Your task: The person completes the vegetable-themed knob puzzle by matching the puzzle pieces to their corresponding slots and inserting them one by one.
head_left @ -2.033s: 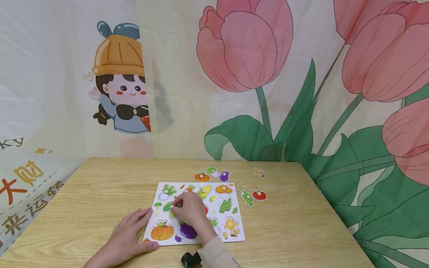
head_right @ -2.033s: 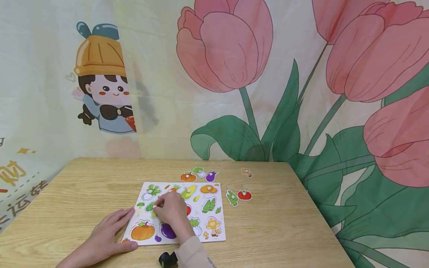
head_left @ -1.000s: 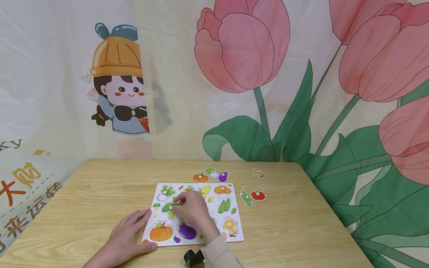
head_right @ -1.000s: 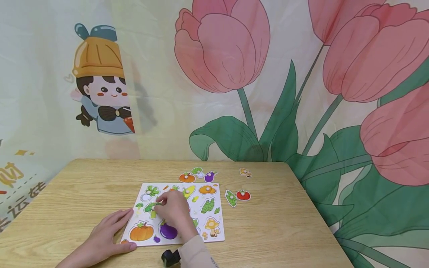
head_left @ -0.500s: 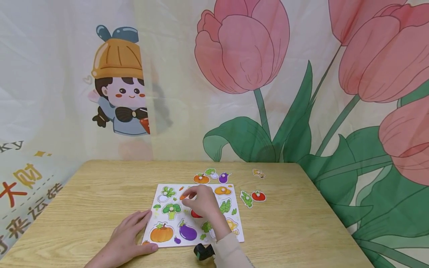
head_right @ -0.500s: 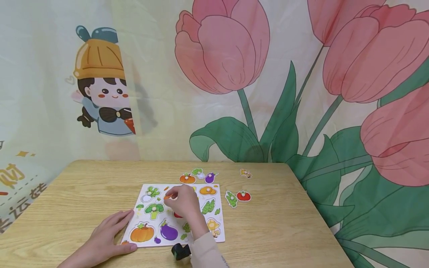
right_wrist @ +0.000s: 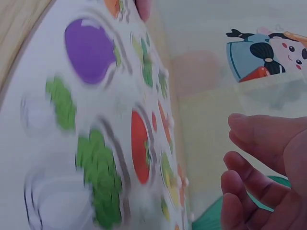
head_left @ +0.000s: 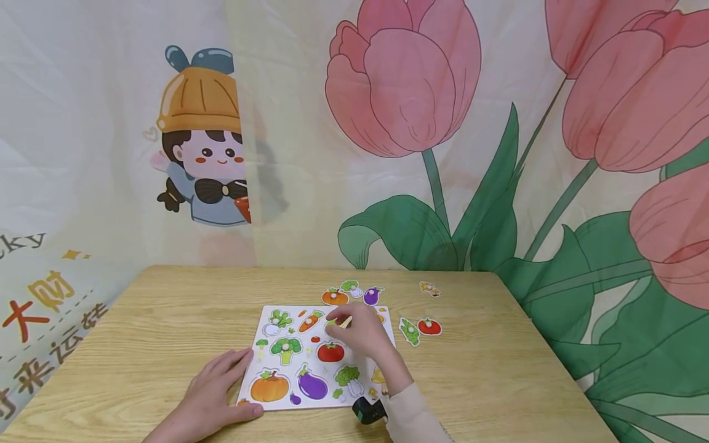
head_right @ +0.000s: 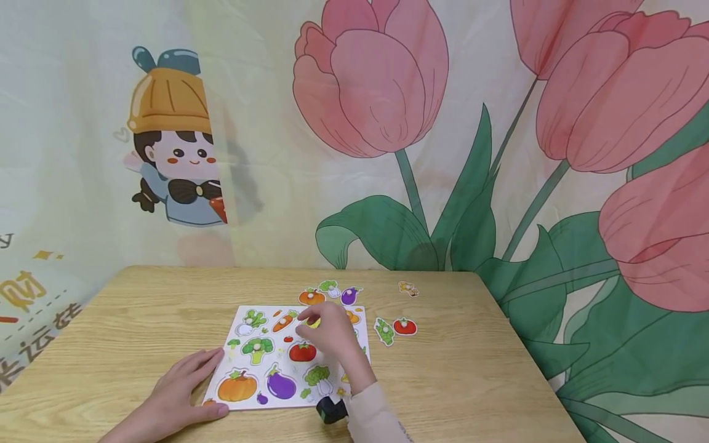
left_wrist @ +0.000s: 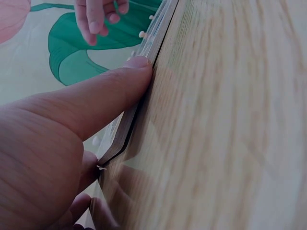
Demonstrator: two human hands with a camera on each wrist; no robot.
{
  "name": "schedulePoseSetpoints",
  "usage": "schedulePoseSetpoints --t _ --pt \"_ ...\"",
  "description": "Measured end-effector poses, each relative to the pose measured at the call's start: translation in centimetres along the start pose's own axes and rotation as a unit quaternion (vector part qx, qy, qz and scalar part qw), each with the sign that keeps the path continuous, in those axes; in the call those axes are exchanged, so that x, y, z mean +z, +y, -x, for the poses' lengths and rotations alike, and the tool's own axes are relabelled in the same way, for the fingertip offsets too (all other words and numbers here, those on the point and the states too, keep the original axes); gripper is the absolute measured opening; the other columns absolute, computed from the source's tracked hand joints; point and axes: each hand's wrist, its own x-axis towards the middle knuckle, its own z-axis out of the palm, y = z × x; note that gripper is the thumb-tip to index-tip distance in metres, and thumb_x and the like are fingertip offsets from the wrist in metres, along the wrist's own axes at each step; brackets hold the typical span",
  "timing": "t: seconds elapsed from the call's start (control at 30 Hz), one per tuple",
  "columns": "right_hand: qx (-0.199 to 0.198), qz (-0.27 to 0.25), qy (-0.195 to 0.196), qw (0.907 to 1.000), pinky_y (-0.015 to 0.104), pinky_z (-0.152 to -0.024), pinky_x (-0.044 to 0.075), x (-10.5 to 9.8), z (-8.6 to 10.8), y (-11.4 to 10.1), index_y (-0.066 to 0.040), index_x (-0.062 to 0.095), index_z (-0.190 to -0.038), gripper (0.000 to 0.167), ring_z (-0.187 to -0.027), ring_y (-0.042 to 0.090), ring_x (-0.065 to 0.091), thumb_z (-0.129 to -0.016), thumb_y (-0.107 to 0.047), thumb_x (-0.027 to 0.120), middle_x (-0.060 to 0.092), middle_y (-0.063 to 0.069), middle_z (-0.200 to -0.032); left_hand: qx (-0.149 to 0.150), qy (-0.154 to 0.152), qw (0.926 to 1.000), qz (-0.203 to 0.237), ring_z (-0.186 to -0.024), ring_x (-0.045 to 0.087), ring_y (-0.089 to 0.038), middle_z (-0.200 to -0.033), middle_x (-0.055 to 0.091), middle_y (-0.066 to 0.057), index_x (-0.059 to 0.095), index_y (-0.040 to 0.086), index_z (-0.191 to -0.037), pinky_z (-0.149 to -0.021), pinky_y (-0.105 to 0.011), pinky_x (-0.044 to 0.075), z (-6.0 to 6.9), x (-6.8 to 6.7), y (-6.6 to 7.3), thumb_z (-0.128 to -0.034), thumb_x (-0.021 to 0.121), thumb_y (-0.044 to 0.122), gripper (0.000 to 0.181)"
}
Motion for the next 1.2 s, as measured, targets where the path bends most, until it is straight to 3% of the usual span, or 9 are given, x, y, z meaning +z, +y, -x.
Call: schedulePoseSetpoints --t 0.53,0.83,1.2 --pt "0.021 0.075 0.023 0.9967 0.029 -0.075 0.053 -7.3 1.9 6.9 -0.014 0.082 -0.113 0.017 -0.088 0.017 0.058 -0.097 -0.019 0.08 0.071 -0.003 -0.105 -0.013 -0.016 0.9998 -0.007 -0.149 0.033 -0.048 -0.163 0.045 -0.015 0.049 0.004 -0.159 -0.105 -0.08 0.033 -0.2 0.0 0.0 -0.0776 0.086 0.063 0.107" --pt "0.039 0.104 0.046 0.9928 0.029 -0.077 0.052 -10.0 2.8 12.0 -0.016 0.082 -0.11 0.015 -0.087 0.013 0.059 -0.095 -0.017 0.082 0.072 -0.006 -0.102 -0.015 -0.019 0.9997 -0.003 -0.149 0.032 -0.049 -0.163 0.045 -0.016 0.048 0.003 -0.159 -0.106 -0.082 0.032 -0.1 -0.2 0.1 -0.0776 0.086 0.063 0.108" --pt "0.07 0.101 0.05 0.9912 0.029 -0.072 0.055 -13.0 3.5 16.9 -0.015 0.082 -0.105 0.012 -0.087 0.019 0.06 -0.094 -0.011 0.082 0.071 0.002 -0.107 -0.014 -0.016 0.9998 -0.001 -0.149 0.031 -0.048 -0.163 0.045 -0.016 0.048 0.003 -0.158 -0.105 -0.081 0.032 -0.2 0.0 0.0 -0.0768 0.087 0.063 0.109"
